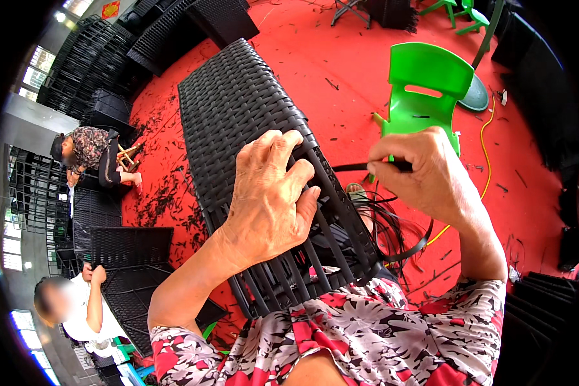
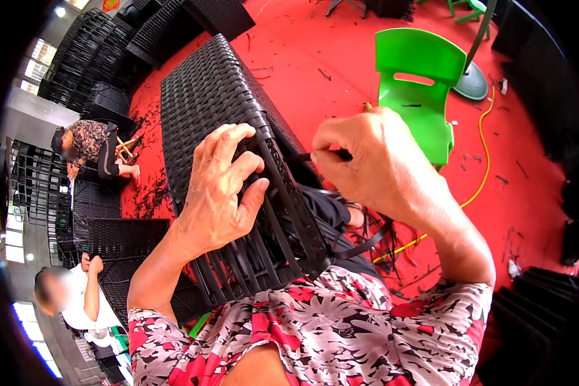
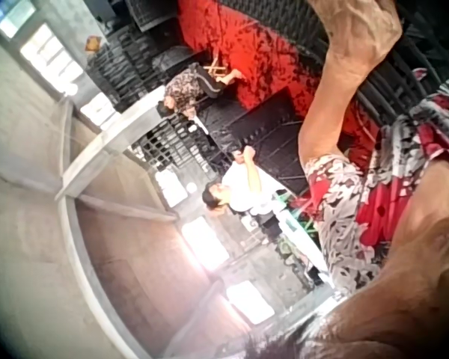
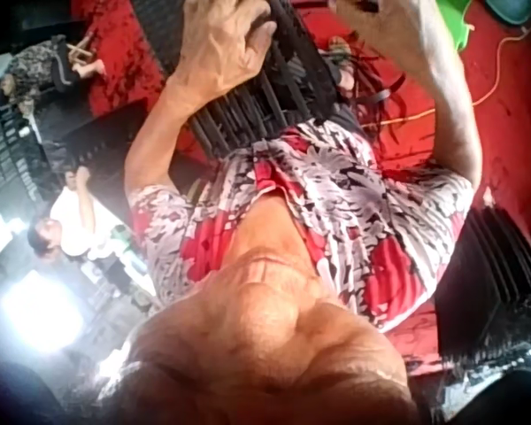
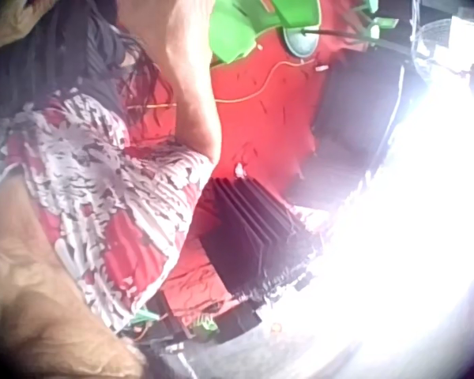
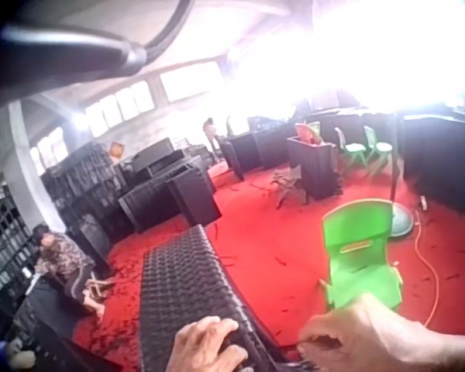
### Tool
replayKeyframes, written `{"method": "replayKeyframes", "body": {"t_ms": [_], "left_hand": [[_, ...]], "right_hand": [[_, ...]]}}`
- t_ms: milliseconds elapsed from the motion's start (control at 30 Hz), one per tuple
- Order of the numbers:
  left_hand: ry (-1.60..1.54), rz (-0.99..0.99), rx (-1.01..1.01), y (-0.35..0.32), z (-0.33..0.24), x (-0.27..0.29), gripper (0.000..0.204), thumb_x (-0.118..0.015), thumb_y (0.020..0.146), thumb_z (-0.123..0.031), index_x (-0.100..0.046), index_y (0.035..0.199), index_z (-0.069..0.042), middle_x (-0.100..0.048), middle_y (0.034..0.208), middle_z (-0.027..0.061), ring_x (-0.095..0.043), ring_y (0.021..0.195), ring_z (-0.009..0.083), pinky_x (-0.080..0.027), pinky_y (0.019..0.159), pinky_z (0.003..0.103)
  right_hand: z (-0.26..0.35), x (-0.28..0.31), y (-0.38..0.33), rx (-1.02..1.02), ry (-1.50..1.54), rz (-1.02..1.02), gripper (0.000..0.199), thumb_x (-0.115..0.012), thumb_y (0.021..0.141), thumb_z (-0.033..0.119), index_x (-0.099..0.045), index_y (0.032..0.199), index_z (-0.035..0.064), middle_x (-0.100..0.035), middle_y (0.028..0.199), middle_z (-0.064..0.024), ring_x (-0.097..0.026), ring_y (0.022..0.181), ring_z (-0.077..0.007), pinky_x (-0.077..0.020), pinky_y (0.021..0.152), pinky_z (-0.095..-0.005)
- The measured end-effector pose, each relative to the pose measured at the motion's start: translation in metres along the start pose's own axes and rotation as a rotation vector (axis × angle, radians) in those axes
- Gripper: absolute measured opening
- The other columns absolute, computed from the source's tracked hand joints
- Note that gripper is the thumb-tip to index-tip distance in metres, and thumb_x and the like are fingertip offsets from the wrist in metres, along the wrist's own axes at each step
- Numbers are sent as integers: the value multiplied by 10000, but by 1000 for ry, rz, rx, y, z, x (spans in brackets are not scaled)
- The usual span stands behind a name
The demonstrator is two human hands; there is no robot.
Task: The person weaves black plastic strips into a dark wicker furniture frame by hand. They pull strips through the frame structure, tightening them, and tucking the ends to secure the weave.
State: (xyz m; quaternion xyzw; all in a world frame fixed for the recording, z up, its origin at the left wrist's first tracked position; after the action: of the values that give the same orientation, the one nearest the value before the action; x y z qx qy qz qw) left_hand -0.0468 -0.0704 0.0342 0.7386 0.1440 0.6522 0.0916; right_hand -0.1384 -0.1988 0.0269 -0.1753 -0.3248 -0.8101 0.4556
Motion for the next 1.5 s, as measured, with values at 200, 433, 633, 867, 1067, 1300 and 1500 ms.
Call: {"method": "replayKeyframes", "body": {"t_ms": [200, 433, 633, 867, 1067, 1300, 1500], "left_hand": [[-22, -14, -2, 2, 1, -1, 182, -659, 727, -91, -588, 880, -24, -481, 1209, 176, -435, 1174, 375, -322, 987, 460], [-6, -38, -6, -1, 1, -4, 181, -643, 731, -96, -580, 883, -20, -463, 1227, 185, -423, 1174, 380, -319, 988, 466], [29, -55, -31, -2, -1, -5, 198, -626, 741, -109, -571, 906, -13, -463, 1223, 192, -427, 1164, 385, -320, 990, 481], [36, -86, -38, -3, 0, -6, 187, -611, 756, -110, -570, 911, -12, -466, 1219, 195, -430, 1165, 385, -325, 994, 479], [38, -107, -39, -3, 0, -6, 175, -612, 761, -107, -576, 907, -18, -476, 1210, 186, -433, 1170, 380, -328, 995, 477], [-11, -135, -29, -4, 4, -4, 182, -607, 768, -89, -599, 939, -26, -487, 1195, 174, -442, 1163, 370, -335, 991, 466], [-83, -73, -122, 7, 4, -5, 336, -599, 751, 18, -620, 1080, -43, -533, 1117, 138, -492, 1109, 322, -355, 978, 418]], "right_hand": [[-7, 6, 0, -84, 60, -18, 71, -639, 782, 49, -623, 743, -8, -453, 519, -8, -371, 477, -57, -291, 440, -263], [-3, -4, -3, -135, 152, 50, 112, -623, 798, 63, -593, 730, -21, -465, 527, -3, -392, 497, -58, -317, 451, -258], [-2, -2, -5, -118, 82, 98, 125, -562, 726, 63, -588, 676, -49, -571, 558, -143, -575, 498, -238, -453, 511, -342], [-8, 0, -7, -248, 158, 156, 102, -593, 763, 57, -596, 709, -29, -513, 558, -16, -429, 517, -61, -353, 458, -261], [-5, -8, -9, -208, 128, 141, 106, -593, 760, 64, -605, 712, -30, -533, 566, -29, -445, 515, -71, -358, 458, -268], [-2, -10, -5, -192, 25, 188, 143, -587, 722, 92, -605, 690, -46, -520, 535, -88, -476, 490, -129, -385, 466, -311], [-8, -33, 5, -275, 36, 327, 233, -598, 707, 158, -624, 719, -73, -556, 565, -172, -536, 488, -195, -421, 496, -353]]}}
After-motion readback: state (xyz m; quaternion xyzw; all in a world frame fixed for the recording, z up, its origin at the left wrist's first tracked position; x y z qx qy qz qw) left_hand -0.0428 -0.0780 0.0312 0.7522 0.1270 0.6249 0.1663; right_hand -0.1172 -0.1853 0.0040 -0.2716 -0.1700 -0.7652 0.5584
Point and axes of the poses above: each hand's wrist, its own y-axis towards the middle knuckle, its own x-axis out of the back of the hand, z = x × y, the point moved 8 cm from there along y, towards the middle knuckle
